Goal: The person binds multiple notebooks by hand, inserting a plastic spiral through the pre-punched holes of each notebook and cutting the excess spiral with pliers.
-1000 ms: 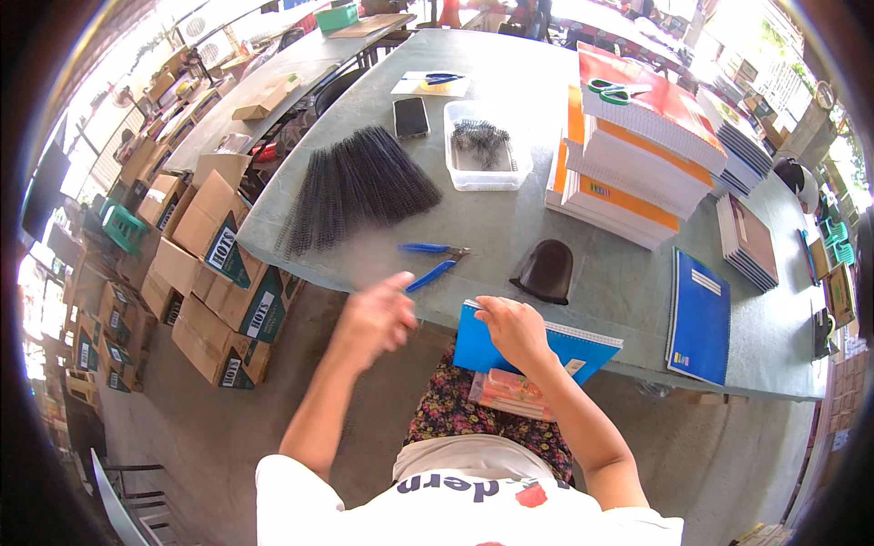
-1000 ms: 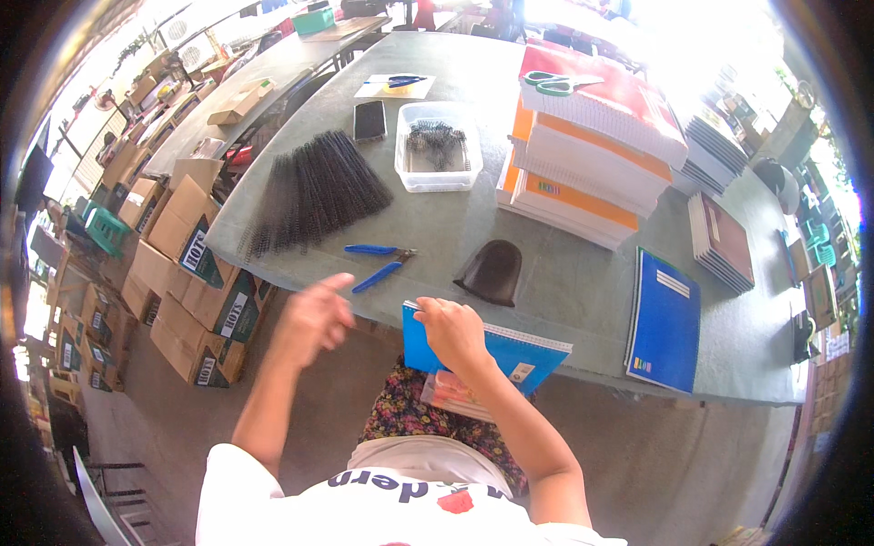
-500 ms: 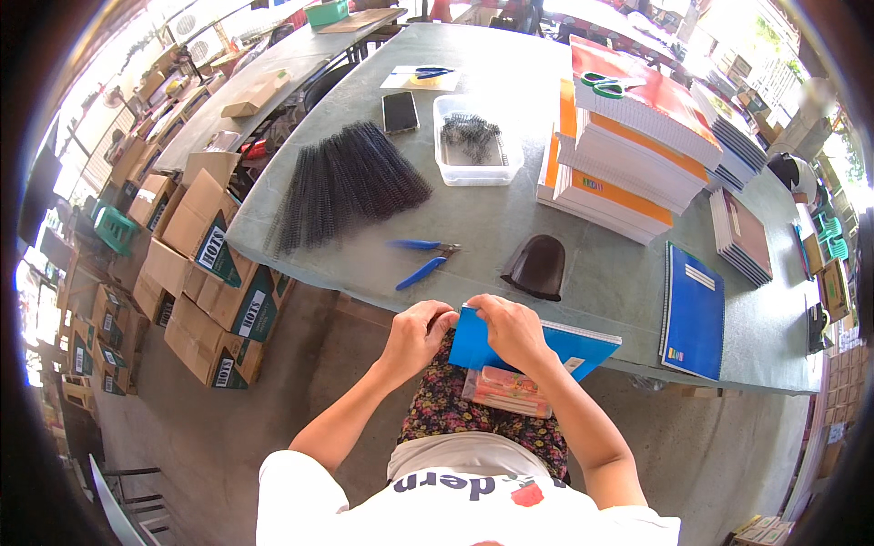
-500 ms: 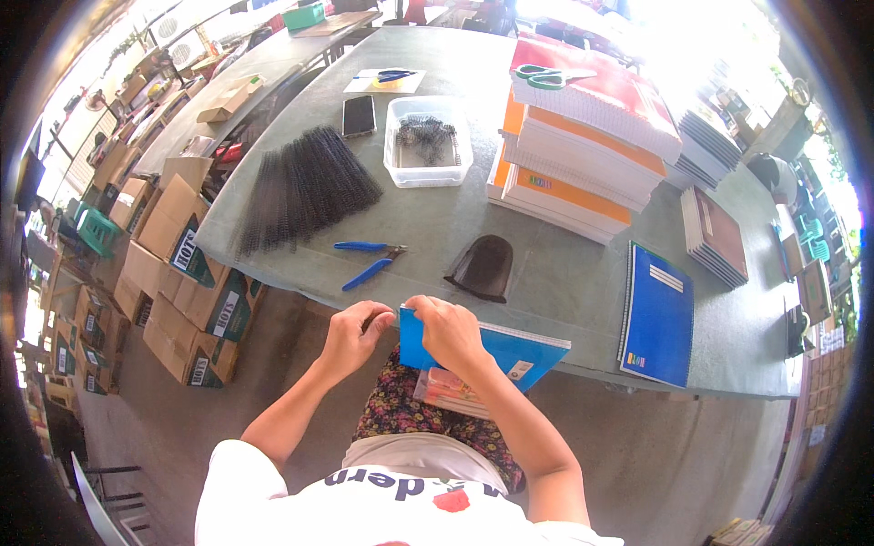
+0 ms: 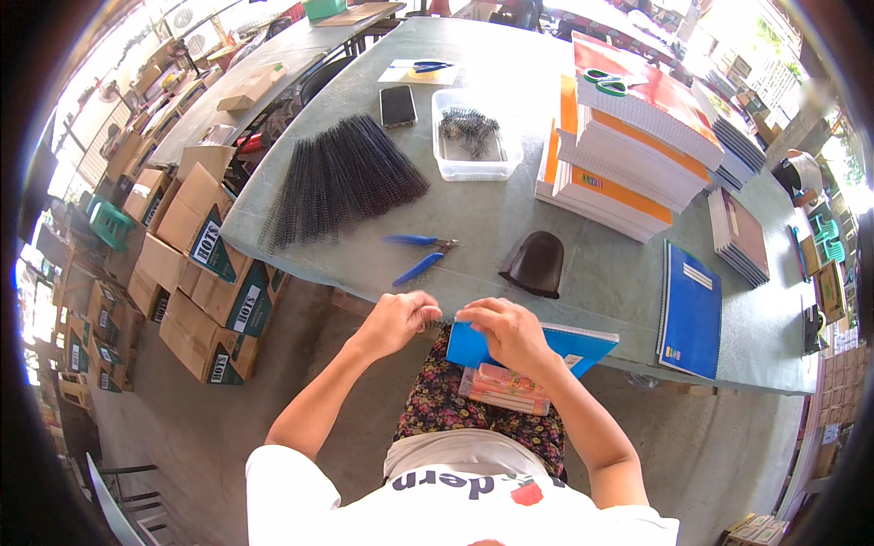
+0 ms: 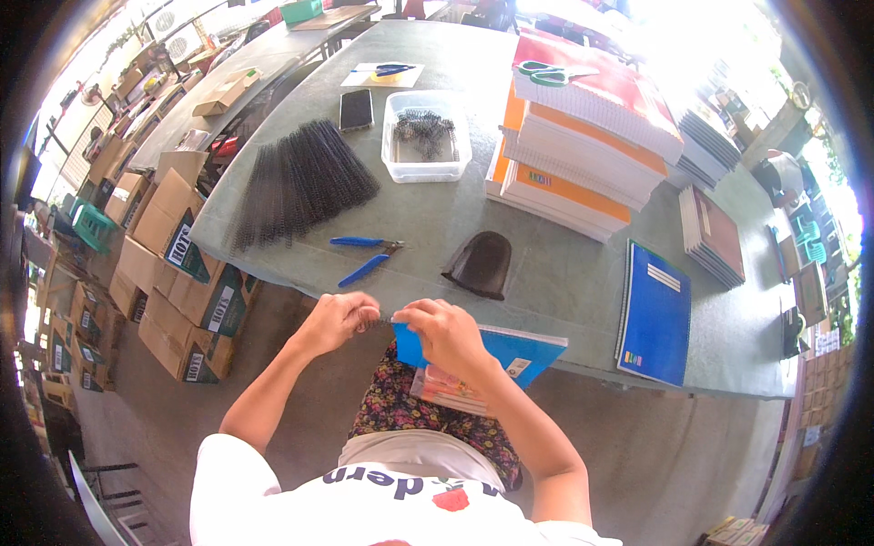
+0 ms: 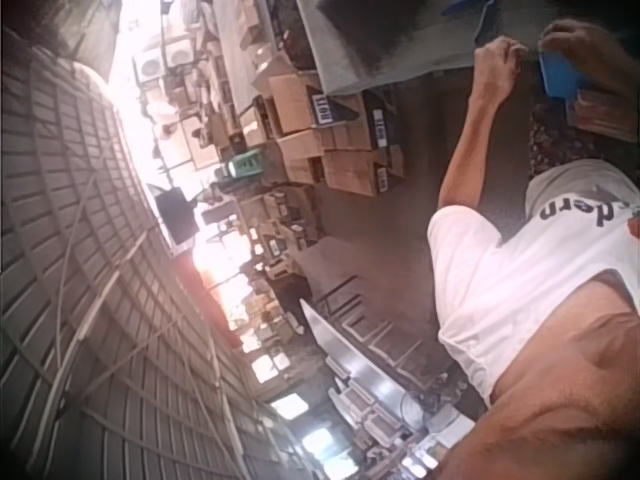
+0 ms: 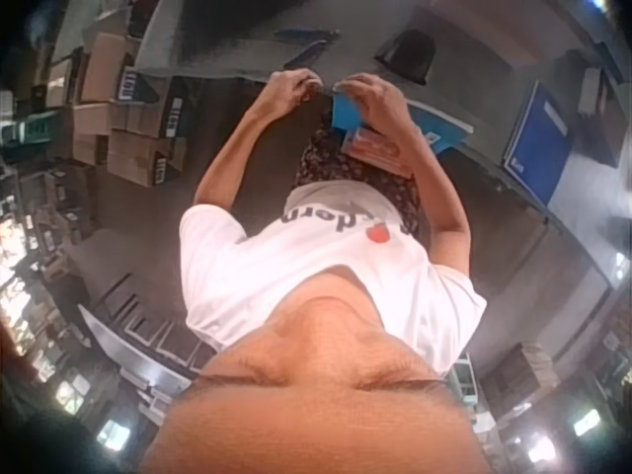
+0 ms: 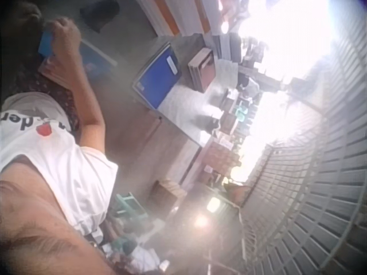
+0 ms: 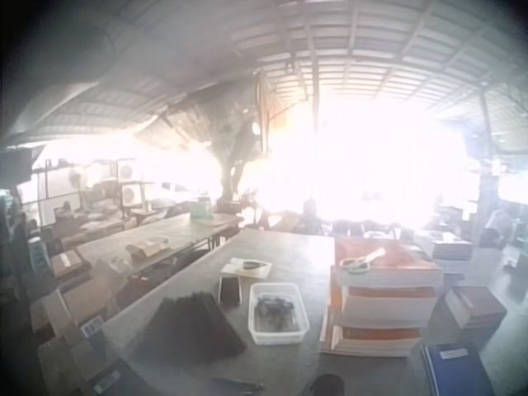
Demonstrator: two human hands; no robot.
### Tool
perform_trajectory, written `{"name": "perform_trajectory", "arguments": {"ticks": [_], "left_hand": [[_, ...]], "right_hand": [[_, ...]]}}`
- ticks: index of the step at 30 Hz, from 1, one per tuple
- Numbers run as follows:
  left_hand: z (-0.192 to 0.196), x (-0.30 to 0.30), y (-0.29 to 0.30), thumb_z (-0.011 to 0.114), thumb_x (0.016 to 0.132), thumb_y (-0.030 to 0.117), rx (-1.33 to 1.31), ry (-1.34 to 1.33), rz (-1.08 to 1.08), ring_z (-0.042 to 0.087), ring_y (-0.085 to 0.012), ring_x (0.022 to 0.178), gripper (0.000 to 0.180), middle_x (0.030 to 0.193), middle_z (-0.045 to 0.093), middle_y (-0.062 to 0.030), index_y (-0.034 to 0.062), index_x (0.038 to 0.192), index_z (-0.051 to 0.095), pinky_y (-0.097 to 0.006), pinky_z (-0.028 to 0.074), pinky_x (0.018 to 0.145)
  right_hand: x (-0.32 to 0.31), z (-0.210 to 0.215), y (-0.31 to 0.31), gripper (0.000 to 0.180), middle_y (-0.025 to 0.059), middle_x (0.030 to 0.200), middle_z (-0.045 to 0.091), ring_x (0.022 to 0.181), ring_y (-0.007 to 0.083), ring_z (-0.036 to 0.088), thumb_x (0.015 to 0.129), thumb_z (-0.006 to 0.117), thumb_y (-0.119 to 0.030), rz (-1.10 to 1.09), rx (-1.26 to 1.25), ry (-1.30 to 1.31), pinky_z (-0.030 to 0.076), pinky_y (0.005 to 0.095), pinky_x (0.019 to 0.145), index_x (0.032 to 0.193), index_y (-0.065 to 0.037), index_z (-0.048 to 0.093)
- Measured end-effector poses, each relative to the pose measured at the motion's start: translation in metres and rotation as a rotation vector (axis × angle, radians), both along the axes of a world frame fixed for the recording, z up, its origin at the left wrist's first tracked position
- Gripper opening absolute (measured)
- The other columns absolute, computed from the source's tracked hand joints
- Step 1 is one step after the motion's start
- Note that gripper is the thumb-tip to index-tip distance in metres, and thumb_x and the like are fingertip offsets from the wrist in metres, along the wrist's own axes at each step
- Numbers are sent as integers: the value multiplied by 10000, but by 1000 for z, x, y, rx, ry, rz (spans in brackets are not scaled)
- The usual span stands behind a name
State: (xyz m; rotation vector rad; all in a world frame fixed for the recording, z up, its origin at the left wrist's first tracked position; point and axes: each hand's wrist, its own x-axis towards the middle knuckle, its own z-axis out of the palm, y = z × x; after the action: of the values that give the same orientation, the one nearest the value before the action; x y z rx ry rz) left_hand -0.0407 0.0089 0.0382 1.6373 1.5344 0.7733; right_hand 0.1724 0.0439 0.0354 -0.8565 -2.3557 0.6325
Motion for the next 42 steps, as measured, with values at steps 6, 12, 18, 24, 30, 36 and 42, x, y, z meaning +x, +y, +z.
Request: {"name": "perform_trajectory", "arguments": {"ticks": [6,12,18,24,30,36,42], "left_hand": [[11,6,-11,567,900,323,-353,-276,-87,534,-97,601,309,652,598,-27,29,880,661,-248,445,566],[-14,23,-10,588,870,171,279,-8,94,540,-101,614,180,677,617,-54,4,912,641,-249,445,562],[14,14,-7,690,774,52,-244,-191,49,565,-104,658,138,761,612,-59,-5,884,628,-269,459,576],[-1,24,-9,727,706,-18,361,-98,100,543,-162,644,191,774,530,-69,10,842,595,-284,449,562],[-5,9,-10,654,827,143,173,-50,-72,514,-126,601,146,657,507,-46,16,875,599,-260,437,544],[-6,-10,5,555,911,236,-829,-702,-111,513,-101,563,237,611,523,-26,9,869,609,-248,421,510],[-9,15,-9,531,928,216,118,-148,4,482,-77,531,244,630,545,-25,5,835,610,-233,387,469]], "right_hand": [[-14,-1,-9,183,74,804,650,775,257,626,779,650,-155,-33,39,-30,482,371,657,951,-93,637],[-17,3,-6,161,110,819,659,766,281,627,797,634,-147,-101,-1,0,473,380,669,939,-75,608],[-9,-2,-6,162,134,825,656,772,315,628,796,625,-136,-117,-76,-31,481,402,661,938,-60,602],[-8,7,-1,153,131,844,656,788,320,628,796,615,-143,-93,-157,-91,489,414,659,931,-72,603],[-6,15,-3,172,108,893,657,823,303,627,787,611,-117,-98,-235,-63,498,391,703,956,-100,639],[-5,9,-3,193,122,904,664,805,299,637,758,646,-52,-33,-175,24,502,361,697,948,-75,666],[-8,8,2,212,135,922,659,856,316,627,766,612,-53,-41,-219,16,498,384,735,973,-73,650]]}}
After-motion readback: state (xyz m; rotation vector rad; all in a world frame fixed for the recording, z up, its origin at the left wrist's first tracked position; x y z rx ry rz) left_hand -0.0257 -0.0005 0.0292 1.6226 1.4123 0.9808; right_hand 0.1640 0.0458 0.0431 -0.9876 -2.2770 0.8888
